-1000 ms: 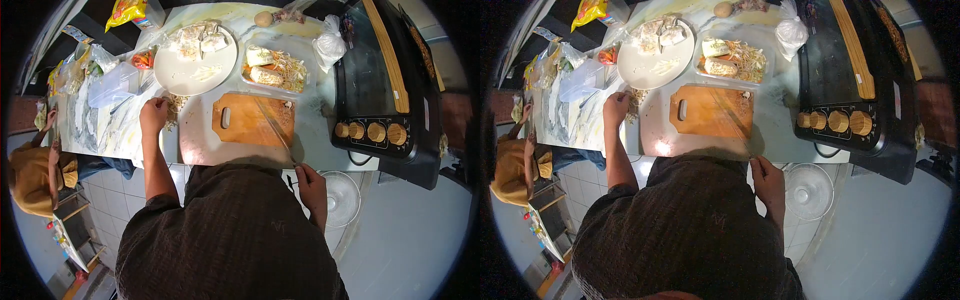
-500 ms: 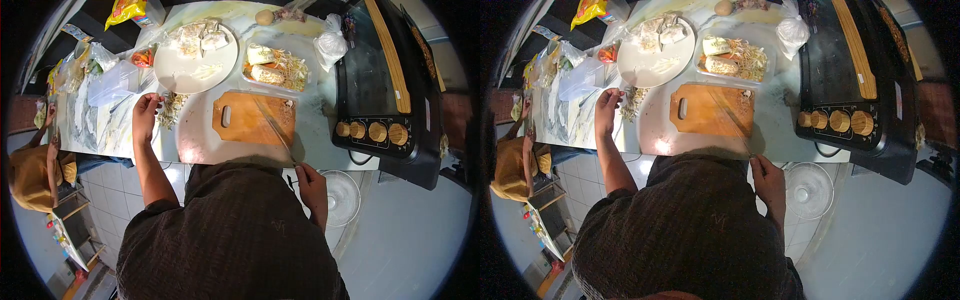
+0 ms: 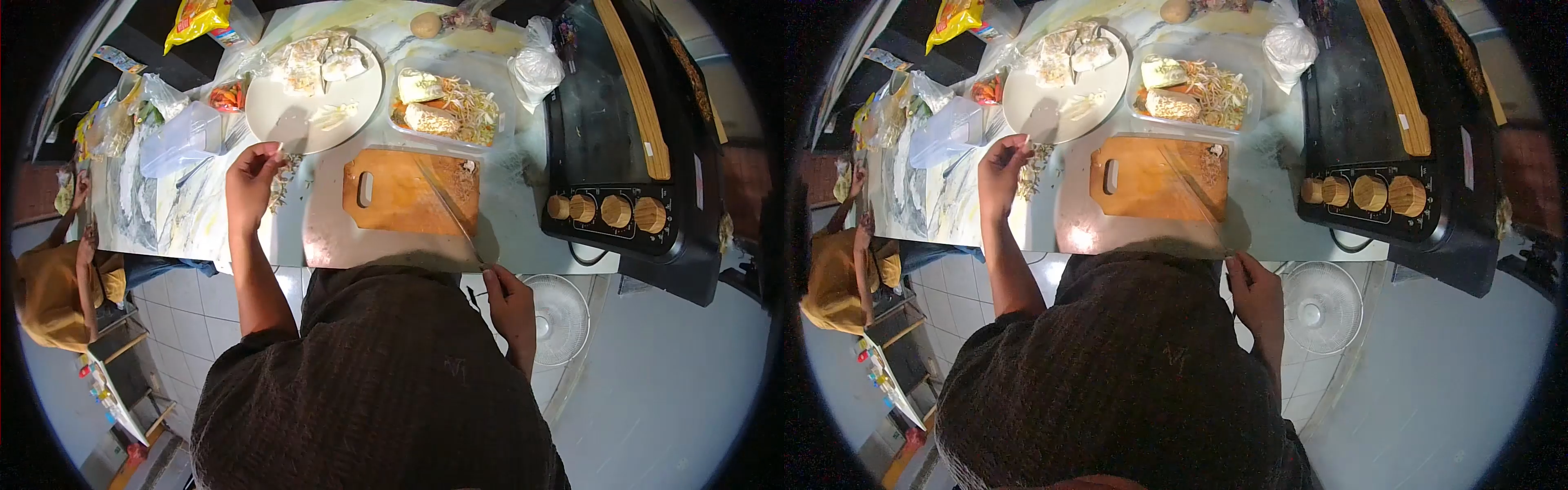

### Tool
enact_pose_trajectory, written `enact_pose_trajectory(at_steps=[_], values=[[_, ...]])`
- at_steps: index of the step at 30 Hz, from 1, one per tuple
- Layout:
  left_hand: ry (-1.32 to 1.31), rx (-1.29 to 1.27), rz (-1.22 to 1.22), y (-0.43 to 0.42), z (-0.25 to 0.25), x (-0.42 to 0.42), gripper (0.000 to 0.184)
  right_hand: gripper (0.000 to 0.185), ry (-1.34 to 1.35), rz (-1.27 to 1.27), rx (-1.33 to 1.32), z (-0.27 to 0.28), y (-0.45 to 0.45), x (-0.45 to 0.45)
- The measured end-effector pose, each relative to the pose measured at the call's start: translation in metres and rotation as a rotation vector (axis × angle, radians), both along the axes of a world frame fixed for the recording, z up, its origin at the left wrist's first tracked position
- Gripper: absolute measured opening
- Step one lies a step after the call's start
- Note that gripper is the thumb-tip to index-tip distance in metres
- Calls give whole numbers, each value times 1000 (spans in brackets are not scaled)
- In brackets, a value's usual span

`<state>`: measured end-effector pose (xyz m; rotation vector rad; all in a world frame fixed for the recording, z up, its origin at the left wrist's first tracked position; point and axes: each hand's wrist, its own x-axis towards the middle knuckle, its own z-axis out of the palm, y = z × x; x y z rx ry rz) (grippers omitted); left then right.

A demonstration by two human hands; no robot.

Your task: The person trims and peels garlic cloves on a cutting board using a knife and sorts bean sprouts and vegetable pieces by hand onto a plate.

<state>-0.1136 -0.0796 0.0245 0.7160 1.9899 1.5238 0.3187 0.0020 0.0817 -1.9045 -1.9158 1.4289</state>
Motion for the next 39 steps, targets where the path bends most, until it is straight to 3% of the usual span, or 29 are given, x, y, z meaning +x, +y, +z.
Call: enact_pose_trajectory(at_steps=[4,9,11,16,18,24,31,34,36,39], values=[[246,-119,110,-17,-11,-26,17,43,-4,16,90,-10,-4,5],[264,-157,171,-30,-27,-43,20,42,-36,48,22,-3,2,0],[466,-312,179,-28,-27,-39,22,42,-43,47,-10,-5,2,-1],[547,-438,159,-25,-38,-41,21,41,-22,100,90,-13,2,3],[722,-293,-25,-24,-38,-44,21,42,-5,83,103,-19,0,5],[875,-423,-170,-20,-38,-51,17,45,43,63,54,-14,1,2],[904,-433,-229,-25,-38,-59,15,45,28,74,136,-18,-1,2],[828,-388,-291,-29,-21,-58,13,45,-3,76,86,-12,0,1],[590,-395,-233,-32,-7,-51,11,43,2,66,90,-15,-1,2],[631,-357,-212,-37,-1,-52,11,41,4,60,78,-11,-1,0]])
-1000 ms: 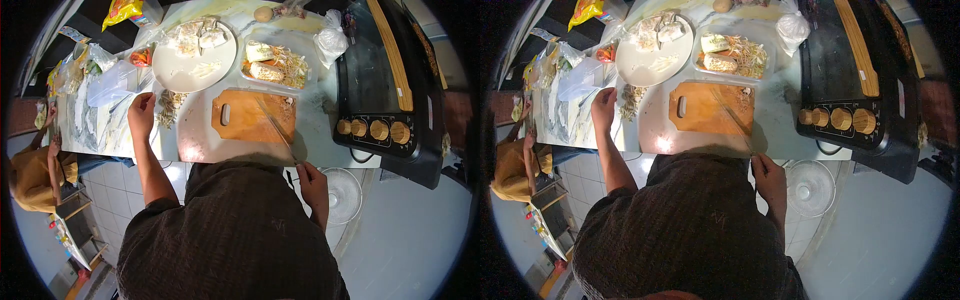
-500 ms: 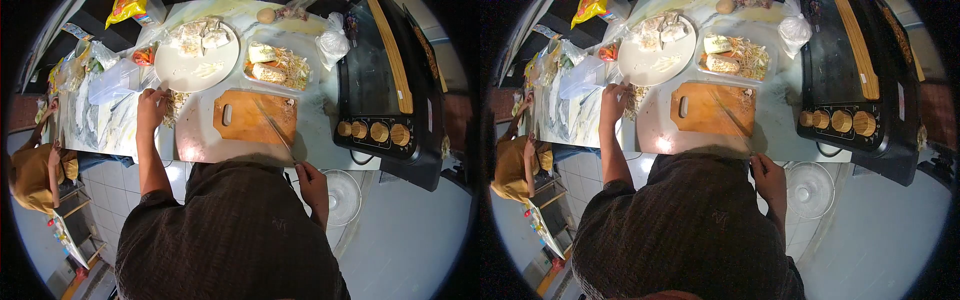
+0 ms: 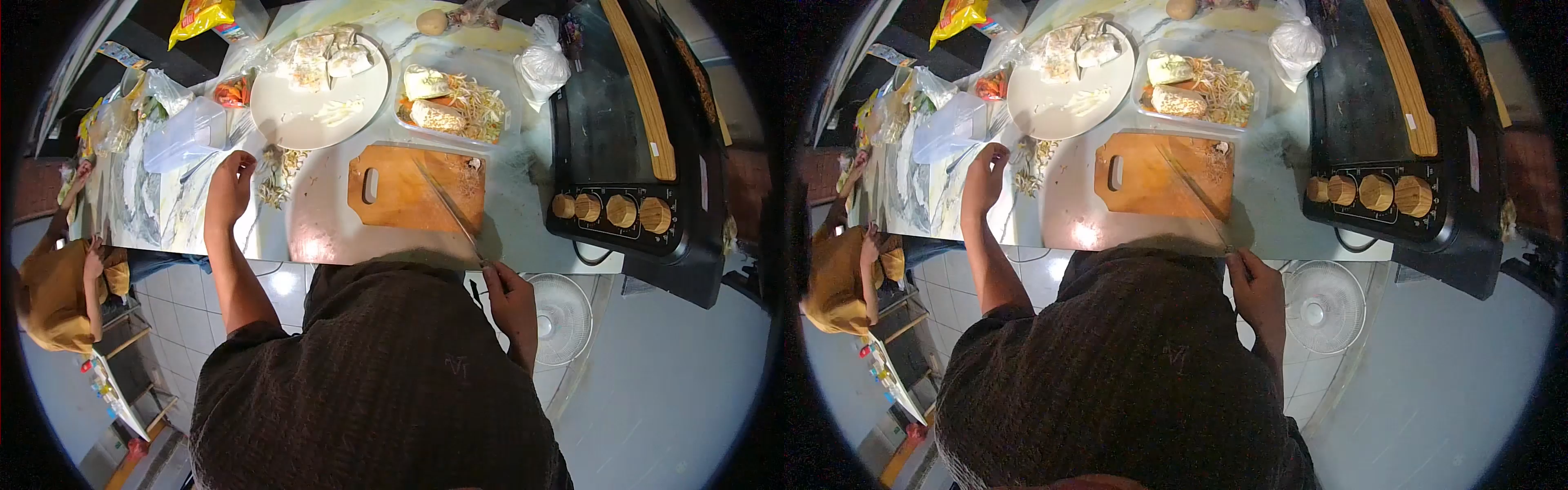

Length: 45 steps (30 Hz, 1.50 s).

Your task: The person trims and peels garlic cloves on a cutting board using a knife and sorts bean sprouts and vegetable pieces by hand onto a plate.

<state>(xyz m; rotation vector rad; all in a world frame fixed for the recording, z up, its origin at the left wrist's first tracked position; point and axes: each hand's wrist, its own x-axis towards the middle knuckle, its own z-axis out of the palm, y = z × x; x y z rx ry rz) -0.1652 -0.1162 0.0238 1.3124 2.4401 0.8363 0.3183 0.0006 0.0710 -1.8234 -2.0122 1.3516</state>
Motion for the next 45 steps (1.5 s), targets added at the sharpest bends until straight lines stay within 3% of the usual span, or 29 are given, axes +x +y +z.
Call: enact_pose_trajectory(at_steps=[11,21,26,29,32,37,45], values=[[-39,67,56,-7,-14,2,25,40,-3,22,20,0,0,1],[-122,61,112,-5,-10,14,22,40,18,4,-19,3,-1,-1],[-426,147,167,-5,-23,8,21,40,-1,21,36,-9,-2,4],[-439,170,199,-3,-20,13,20,41,36,24,116,-12,-3,6],[-483,231,213,0,-15,18,17,41,-10,-1,34,1,-2,-1],[-402,198,163,-5,-21,11,14,39,-17,-33,-122,14,2,-7],[-323,111,206,-2,-6,21,22,43,-40,23,-7,4,1,0]])
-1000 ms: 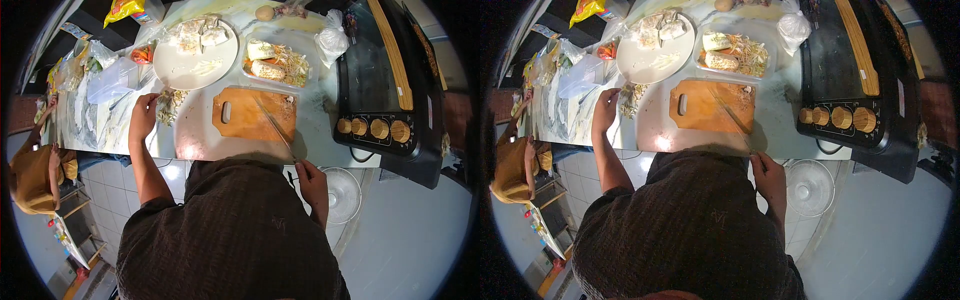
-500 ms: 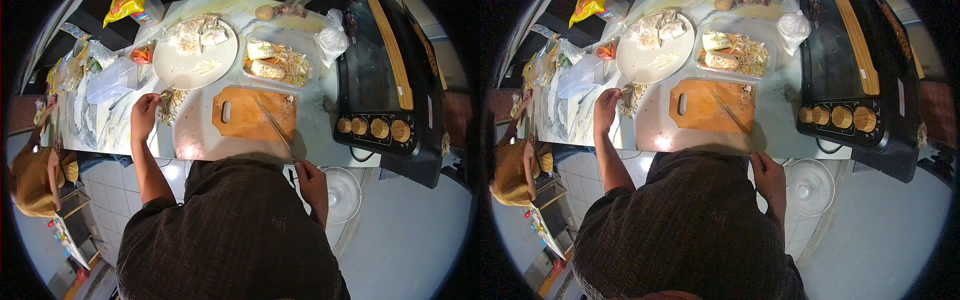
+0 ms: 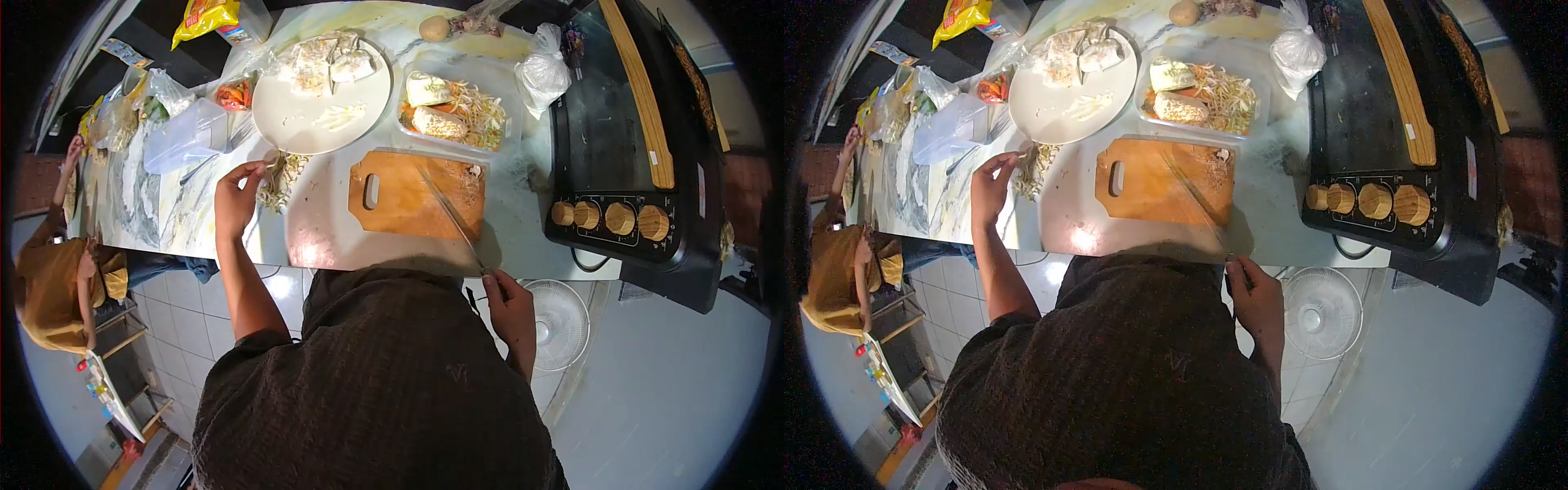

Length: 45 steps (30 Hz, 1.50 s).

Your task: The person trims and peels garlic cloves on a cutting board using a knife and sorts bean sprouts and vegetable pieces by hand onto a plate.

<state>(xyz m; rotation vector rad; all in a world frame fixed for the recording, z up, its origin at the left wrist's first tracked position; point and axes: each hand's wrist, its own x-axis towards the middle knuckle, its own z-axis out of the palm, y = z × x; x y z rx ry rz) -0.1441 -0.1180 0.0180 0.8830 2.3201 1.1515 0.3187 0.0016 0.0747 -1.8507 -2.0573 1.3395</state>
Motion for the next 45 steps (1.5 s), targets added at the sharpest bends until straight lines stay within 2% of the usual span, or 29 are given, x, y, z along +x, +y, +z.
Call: enact_pose_trajectory(at_steps=[4,6,9,13,16,18,24,30,32,34,36,39,41,45], values=[[23,-3,77,1,-7,1,21,42,9,-28,-48,9,-2,-4],[-77,173,145,5,-15,-1,20,42,33,-41,-40,7,-2,-4],[-66,284,161,7,-19,-1,18,41,54,-47,-16,1,-4,-1],[61,237,148,9,-14,-1,15,40,34,-39,-9,1,-4,0],[0,390,102,11,-20,-4,8,41,26,-34,-3,5,-4,-2],[-220,538,116,14,-20,3,11,42,24,-33,-22,7,-3,-2],[-283,581,93,28,-13,15,20,45,59,-44,-15,-2,-4,3],[-338,507,83,47,-9,36,24,45,48,-69,-47,-1,-6,4],[-344,499,2,56,-13,47,24,46,41,-73,-57,0,-6,3],[-358,458,-95,68,-17,65,22,38,29,-94,-74,4,-6,1],[-283,310,-213,80,-19,86,20,38,36,-104,-72,1,-7,3],[-203,411,-361,98,-15,128,21,39,51,-119,-71,0,-7,5],[-273,250,-497,108,-8,146,18,39,59,-129,-73,1,-9,5],[-212,235,-525,120,-13,166,15,42,53,-150,-28,-4,-11,8]])
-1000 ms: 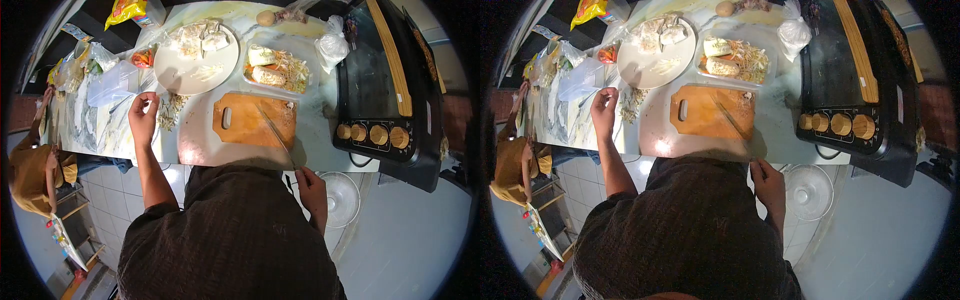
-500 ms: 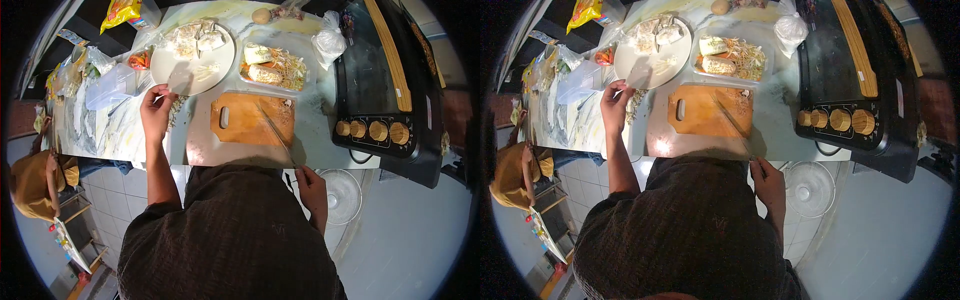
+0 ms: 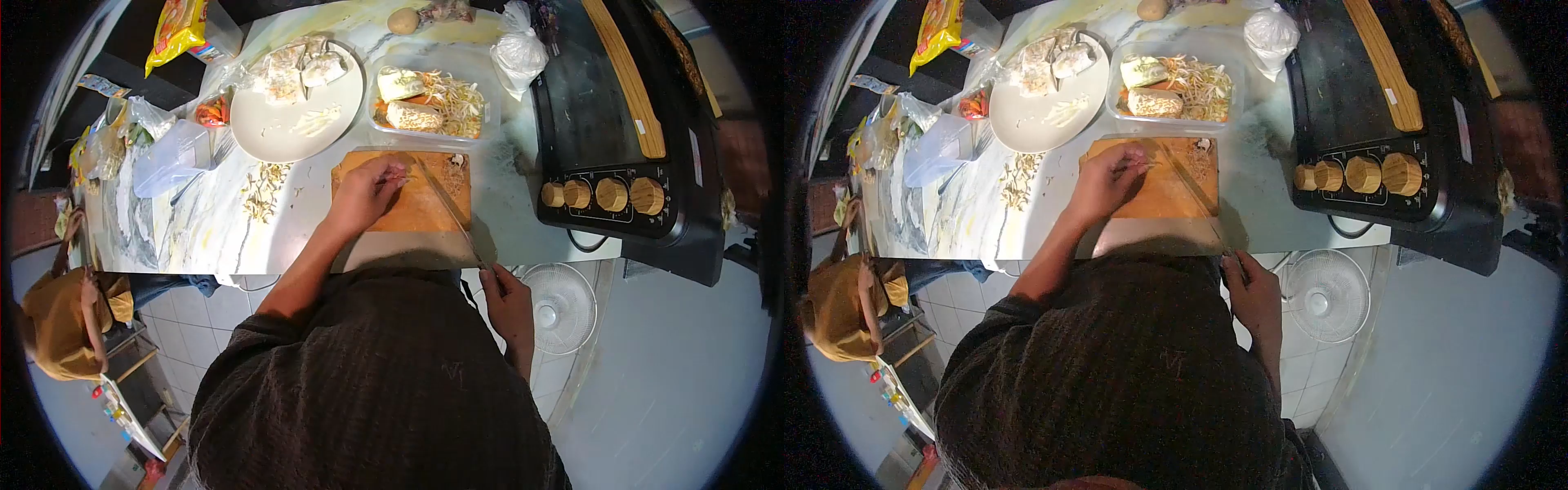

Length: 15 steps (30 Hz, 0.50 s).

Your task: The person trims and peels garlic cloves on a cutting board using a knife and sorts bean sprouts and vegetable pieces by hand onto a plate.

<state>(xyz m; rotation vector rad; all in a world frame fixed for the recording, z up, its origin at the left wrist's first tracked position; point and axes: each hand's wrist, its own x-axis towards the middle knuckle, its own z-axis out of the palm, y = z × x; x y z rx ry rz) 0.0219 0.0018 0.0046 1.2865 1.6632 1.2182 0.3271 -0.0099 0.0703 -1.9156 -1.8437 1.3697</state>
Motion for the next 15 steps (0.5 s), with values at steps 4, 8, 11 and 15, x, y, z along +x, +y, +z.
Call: enact_pose_trajectory(at_steps=[4,8,11,15], values=[[344,55,-39,3,-7,0,14,43,19,-13,9,-2,-2,1],[474,177,-72,0,-11,-4,11,44,-30,19,-19,3,1,-3],[473,201,-68,-3,-16,-1,6,43,-19,40,2,4,1,-5],[486,198,-73,-3,-14,-1,6,44,18,21,-52,1,-4,-4]])
